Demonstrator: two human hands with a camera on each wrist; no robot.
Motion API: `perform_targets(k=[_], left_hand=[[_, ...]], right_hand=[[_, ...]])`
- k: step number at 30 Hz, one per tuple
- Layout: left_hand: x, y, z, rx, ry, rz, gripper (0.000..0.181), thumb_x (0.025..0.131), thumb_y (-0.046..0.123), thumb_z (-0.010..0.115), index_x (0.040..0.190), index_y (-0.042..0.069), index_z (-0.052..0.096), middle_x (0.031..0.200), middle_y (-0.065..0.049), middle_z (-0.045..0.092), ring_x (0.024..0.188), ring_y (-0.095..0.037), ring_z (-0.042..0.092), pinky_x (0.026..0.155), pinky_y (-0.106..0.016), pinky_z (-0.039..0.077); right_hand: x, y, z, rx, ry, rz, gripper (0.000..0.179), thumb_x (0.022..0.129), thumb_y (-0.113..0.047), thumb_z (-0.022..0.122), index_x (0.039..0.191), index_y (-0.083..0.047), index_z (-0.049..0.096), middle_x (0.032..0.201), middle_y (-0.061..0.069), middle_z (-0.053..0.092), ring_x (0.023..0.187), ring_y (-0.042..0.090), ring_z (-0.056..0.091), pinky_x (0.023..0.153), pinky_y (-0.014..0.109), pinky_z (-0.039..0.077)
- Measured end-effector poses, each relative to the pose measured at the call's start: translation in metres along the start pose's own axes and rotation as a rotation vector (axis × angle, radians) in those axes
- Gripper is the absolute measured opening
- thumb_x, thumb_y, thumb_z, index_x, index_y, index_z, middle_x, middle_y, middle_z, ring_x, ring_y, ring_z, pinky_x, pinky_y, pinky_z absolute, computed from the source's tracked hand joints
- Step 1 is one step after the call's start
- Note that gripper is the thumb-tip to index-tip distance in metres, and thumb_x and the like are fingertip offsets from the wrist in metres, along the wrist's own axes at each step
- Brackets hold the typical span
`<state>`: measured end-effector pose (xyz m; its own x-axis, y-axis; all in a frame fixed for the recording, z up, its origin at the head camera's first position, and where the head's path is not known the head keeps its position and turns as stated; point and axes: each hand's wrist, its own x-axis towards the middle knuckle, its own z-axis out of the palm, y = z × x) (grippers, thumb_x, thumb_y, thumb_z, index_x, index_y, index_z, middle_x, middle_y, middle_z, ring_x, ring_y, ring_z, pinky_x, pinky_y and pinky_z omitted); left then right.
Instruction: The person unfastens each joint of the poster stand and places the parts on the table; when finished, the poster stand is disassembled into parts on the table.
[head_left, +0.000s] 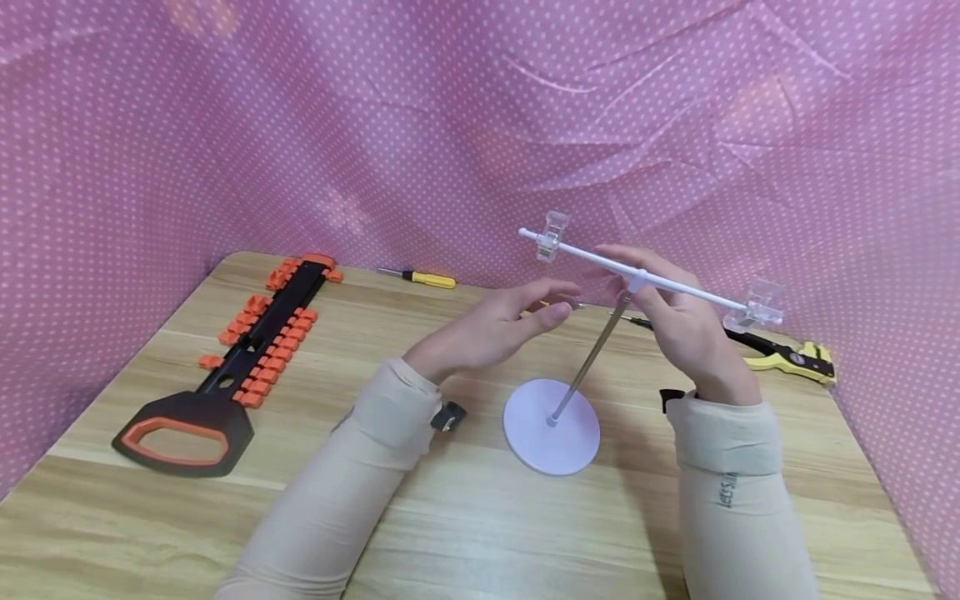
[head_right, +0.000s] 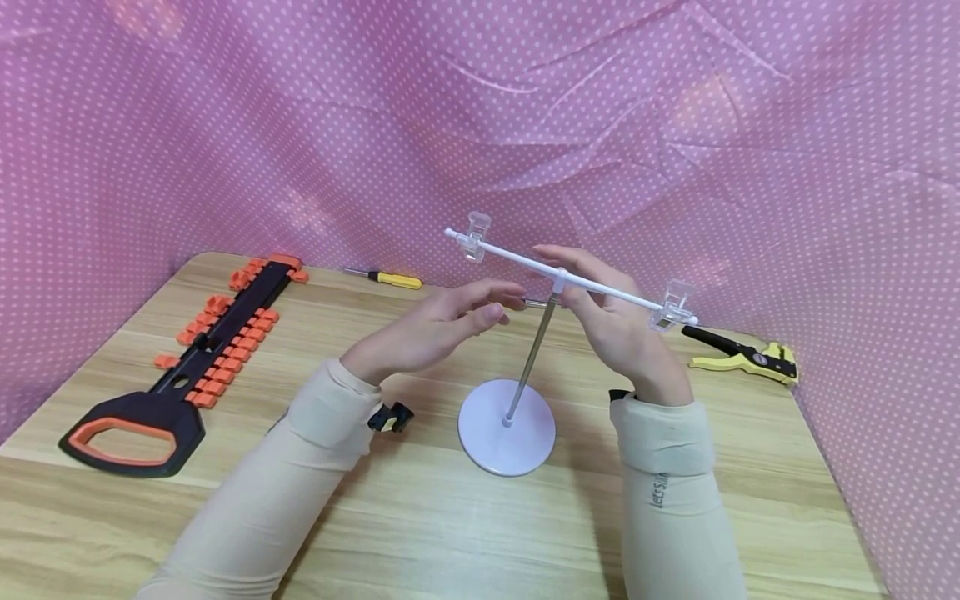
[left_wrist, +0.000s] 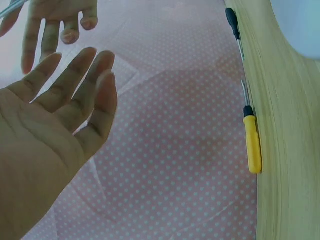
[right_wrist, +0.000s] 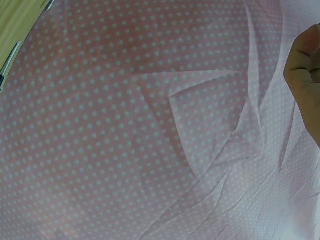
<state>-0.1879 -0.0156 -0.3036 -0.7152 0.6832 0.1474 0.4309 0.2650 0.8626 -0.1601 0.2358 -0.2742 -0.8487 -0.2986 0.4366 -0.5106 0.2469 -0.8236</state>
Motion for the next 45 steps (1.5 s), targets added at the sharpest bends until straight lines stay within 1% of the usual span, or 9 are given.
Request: perform_targets(k=[5, 10, 17, 21, 26, 31, 35, 39, 45], left_hand=[[0.001, 0.002, 0.003, 0.005, -0.037, 0.009, 0.053, 0.112, 0.048, 0.047, 0.160, 0.025, 0.044, 0.148, 0.002, 0.063, 0.135, -0.016, 0.060, 0.111, -0.042, 0.053], [0.001, 0.003, 0.005, 0.016, -0.075, 0.019, 0.052, 0.114, 0.043, 0.047, 0.162, 0.027, 0.041, 0.147, 0.000, 0.064, 0.134, -0.014, 0.061, 0.111, -0.039, 0.053], [0.002, 0.004, 0.010, 0.004, -0.107, -0.006, 0.050, 0.113, 0.047, 0.046, 0.161, 0.033, 0.041, 0.144, 0.002, 0.064, 0.131, -0.012, 0.062, 0.110, -0.040, 0.053], [0.001, 0.005, 0.012, -0.003, -0.113, -0.012, 0.050, 0.113, 0.045, 0.047, 0.160, 0.032, 0.042, 0.144, 0.002, 0.064, 0.130, -0.012, 0.062, 0.109, -0.039, 0.054], [0.002, 0.006, 0.014, -0.003, -0.121, -0.012, 0.051, 0.112, 0.045, 0.049, 0.159, 0.025, 0.045, 0.146, 0.000, 0.062, 0.130, -0.014, 0.063, 0.109, -0.039, 0.054], [0.002, 0.006, 0.015, -0.014, -0.128, -0.007, 0.051, 0.112, 0.045, 0.049, 0.158, 0.025, 0.046, 0.150, 0.000, 0.060, 0.131, -0.014, 0.062, 0.109, -0.039, 0.054], [0.002, 0.006, 0.015, -0.030, -0.138, 0.002, 0.049, 0.112, 0.043, 0.049, 0.158, 0.024, 0.046, 0.152, 0.002, 0.057, 0.132, -0.013, 0.061, 0.109, -0.037, 0.054], [0.003, 0.006, 0.016, -0.033, -0.148, 0.013, 0.050, 0.112, 0.042, 0.049, 0.158, 0.023, 0.046, 0.153, 0.003, 0.056, 0.134, -0.013, 0.059, 0.110, -0.037, 0.054], [0.003, 0.006, 0.016, -0.029, -0.158, 0.030, 0.051, 0.113, 0.041, 0.050, 0.159, 0.021, 0.045, 0.153, 0.002, 0.056, 0.135, -0.013, 0.059, 0.109, -0.035, 0.054]], right_hand=[[0.001, 0.001, 0.002, 0.086, -0.032, -0.075, 0.046, 0.110, -0.036, 0.058, 0.143, -0.004, 0.064, 0.124, 0.009, 0.076, 0.099, 0.018, 0.071, 0.089, 0.024, 0.057], [0.001, 0.000, 0.004, 0.093, -0.040, -0.101, 0.053, 0.109, -0.042, 0.058, 0.142, 0.000, 0.063, 0.124, 0.010, 0.076, 0.098, 0.021, 0.069, 0.088, 0.027, 0.057], [0.000, -0.003, 0.006, 0.143, -0.044, -0.097, 0.054, 0.110, -0.038, 0.057, 0.143, 0.005, 0.059, 0.125, 0.011, 0.075, 0.099, 0.020, 0.068, 0.088, 0.028, 0.057], [0.000, -0.003, 0.006, 0.164, -0.053, -0.116, 0.058, 0.109, -0.041, 0.058, 0.143, 0.006, 0.059, 0.125, 0.010, 0.075, 0.097, 0.020, 0.068, 0.087, 0.027, 0.058], [0.001, -0.003, 0.006, 0.149, -0.047, -0.133, 0.057, 0.109, -0.041, 0.058, 0.142, 0.006, 0.060, 0.123, 0.008, 0.076, 0.094, 0.019, 0.067, 0.085, 0.026, 0.057], [0.001, -0.003, 0.004, 0.154, -0.041, -0.150, 0.044, 0.111, -0.031, 0.056, 0.136, 0.004, 0.065, 0.120, 0.008, 0.077, 0.095, 0.018, 0.068, 0.086, 0.026, 0.056], [0.000, -0.003, 0.003, 0.239, -0.070, -0.177, 0.032, 0.112, -0.017, 0.051, 0.129, 0.006, 0.067, 0.117, 0.010, 0.076, 0.099, 0.019, 0.069, 0.090, 0.028, 0.057], [0.000, -0.004, 0.004, 0.334, -0.098, -0.195, 0.031, 0.110, -0.008, 0.048, 0.129, 0.008, 0.066, 0.118, 0.013, 0.076, 0.101, 0.021, 0.069, 0.092, 0.032, 0.057], [-0.001, -0.007, 0.004, 0.383, -0.105, -0.198, 0.036, 0.103, -0.002, 0.043, 0.129, 0.004, 0.067, 0.116, 0.017, 0.076, 0.098, 0.023, 0.068, 0.091, 0.036, 0.056]])
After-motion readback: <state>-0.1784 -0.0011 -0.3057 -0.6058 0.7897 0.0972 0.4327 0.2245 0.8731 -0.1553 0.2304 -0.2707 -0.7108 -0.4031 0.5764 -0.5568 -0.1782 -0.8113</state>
